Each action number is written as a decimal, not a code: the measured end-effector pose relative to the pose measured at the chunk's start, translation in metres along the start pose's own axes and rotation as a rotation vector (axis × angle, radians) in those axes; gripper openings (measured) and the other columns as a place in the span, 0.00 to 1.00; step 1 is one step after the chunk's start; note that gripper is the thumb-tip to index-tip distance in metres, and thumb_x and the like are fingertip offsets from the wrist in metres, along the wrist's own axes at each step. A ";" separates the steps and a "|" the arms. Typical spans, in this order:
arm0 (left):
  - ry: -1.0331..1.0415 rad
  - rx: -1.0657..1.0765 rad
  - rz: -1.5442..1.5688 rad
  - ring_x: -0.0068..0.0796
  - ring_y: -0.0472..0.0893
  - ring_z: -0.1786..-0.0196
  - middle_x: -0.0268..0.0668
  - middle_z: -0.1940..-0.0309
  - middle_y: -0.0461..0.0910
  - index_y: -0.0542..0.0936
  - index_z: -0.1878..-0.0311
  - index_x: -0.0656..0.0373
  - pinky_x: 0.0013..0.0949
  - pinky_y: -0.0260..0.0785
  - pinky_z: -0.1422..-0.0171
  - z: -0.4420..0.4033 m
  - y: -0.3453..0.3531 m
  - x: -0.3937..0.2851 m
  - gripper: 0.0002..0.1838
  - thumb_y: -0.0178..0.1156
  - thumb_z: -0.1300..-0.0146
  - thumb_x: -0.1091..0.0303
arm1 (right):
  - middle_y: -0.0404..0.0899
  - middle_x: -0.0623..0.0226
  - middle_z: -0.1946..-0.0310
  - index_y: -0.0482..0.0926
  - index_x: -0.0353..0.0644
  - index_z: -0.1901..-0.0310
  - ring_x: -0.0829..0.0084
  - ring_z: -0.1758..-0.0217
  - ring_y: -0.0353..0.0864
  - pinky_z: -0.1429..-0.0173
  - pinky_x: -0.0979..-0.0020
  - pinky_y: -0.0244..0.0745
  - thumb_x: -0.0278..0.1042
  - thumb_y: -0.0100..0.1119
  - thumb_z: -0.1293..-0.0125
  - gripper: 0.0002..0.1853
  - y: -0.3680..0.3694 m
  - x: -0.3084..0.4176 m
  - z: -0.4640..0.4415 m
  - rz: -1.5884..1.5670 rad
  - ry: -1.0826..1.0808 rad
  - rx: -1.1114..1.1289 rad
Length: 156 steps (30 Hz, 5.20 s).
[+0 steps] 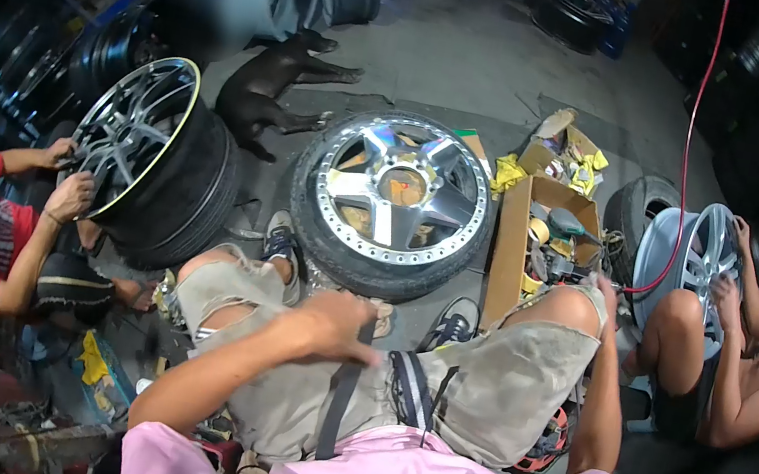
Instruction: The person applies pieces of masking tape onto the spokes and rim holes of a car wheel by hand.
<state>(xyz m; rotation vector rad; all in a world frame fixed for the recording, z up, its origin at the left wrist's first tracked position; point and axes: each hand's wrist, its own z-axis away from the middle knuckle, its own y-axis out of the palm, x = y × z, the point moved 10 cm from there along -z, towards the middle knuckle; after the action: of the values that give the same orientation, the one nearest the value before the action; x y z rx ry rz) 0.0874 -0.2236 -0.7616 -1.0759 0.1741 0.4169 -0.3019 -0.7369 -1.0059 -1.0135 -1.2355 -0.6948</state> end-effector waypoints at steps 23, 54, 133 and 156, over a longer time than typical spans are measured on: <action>-0.424 -0.556 0.310 0.41 0.81 0.74 0.52 0.73 0.82 0.86 0.59 0.66 0.38 0.73 0.65 0.166 -0.134 0.071 0.09 0.68 0.35 0.70 | 0.71 0.72 0.65 0.80 0.36 0.50 0.83 0.69 0.71 0.64 0.75 0.71 0.28 0.50 0.30 0.12 0.212 0.355 0.010 0.557 -0.243 0.546; 0.502 -1.062 -0.032 0.34 0.84 0.58 0.43 0.58 0.85 0.85 0.55 0.65 0.36 0.77 0.56 0.165 -0.333 -0.030 0.11 0.66 0.37 0.69 | 0.64 0.74 0.69 0.71 0.42 0.43 0.86 0.80 0.60 0.80 0.80 0.54 0.53 0.42 0.15 0.21 0.246 0.519 0.108 -0.575 -0.048 0.374; 0.090 -0.359 0.168 0.56 0.85 0.57 0.49 0.61 0.85 0.89 0.58 0.59 0.53 0.78 0.50 -0.165 -0.021 0.106 0.10 0.58 0.35 0.73 | 0.72 0.54 0.52 0.81 0.41 0.43 0.46 0.58 0.85 0.57 0.50 0.80 0.24 0.65 0.31 0.15 0.430 0.262 0.148 0.368 -0.423 0.501; -0.075 -0.731 0.012 0.57 0.82 0.53 0.52 0.59 0.81 0.79 0.58 0.61 0.51 0.75 0.48 -0.162 -0.104 0.152 0.04 0.56 0.30 0.73 | 0.74 0.54 0.55 0.82 0.39 0.43 0.52 0.55 0.83 0.50 0.56 0.79 0.23 0.66 0.31 0.16 0.375 0.281 0.109 0.285 -0.312 0.380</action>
<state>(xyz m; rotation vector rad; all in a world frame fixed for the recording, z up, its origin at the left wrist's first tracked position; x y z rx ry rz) 0.2787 -0.3711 -0.8040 -1.7732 -0.0492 0.5488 0.0428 -0.4567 -0.8227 -0.9718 -1.3895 -0.0724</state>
